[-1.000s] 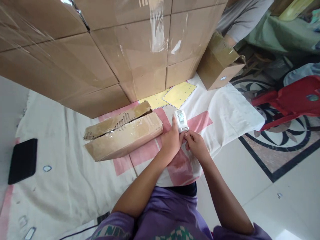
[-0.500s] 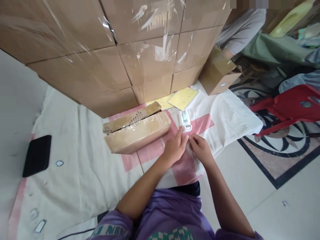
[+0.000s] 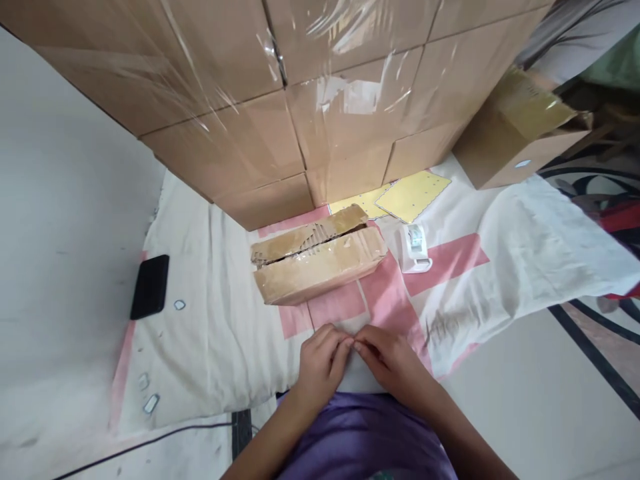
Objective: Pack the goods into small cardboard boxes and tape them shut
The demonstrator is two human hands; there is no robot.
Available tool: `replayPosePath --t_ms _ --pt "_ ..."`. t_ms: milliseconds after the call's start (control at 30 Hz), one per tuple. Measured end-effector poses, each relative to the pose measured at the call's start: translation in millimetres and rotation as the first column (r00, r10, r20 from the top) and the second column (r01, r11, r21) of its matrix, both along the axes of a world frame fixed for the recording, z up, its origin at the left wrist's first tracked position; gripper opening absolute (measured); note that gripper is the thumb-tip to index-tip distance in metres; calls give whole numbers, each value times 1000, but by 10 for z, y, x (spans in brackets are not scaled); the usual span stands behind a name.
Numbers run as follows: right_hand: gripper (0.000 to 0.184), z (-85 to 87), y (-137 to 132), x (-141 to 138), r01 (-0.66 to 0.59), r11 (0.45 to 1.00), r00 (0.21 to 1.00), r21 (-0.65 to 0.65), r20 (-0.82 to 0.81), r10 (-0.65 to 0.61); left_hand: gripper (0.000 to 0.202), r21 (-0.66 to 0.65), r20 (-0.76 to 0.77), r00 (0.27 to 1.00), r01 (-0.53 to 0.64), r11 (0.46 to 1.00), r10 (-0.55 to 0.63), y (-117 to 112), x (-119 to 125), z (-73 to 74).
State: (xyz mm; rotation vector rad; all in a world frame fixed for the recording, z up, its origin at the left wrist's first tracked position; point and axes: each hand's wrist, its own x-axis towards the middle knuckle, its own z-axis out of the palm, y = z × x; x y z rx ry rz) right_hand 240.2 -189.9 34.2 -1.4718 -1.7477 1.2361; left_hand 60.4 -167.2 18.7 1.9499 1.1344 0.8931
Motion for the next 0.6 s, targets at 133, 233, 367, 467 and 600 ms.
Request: replayPosePath --t_ms 133,233,367,467,600 --pt "13 138 136 42 -56 996 998 66 44 53 12 216 -42 999 -11 976 21 87 -192 179" --pt "5 379 377 159 2 886 992 464 108 -59 14 264 77 969 -245 933 233 283 -382 508" --pt "34 648 899 221 -157 585 913 796 342 -221 19 194 -10 935 -346 918 354 676 -565 992" --pt "39 664 1230 157 -309 650 827 694 534 -177 26 85 -96 946 -303 949 311 956 -584 1195" --pt "41 561 1312 92 -330 693 811 641 568 -139 30 -34 -249 960 -137 990 124 1239 -523 1306"
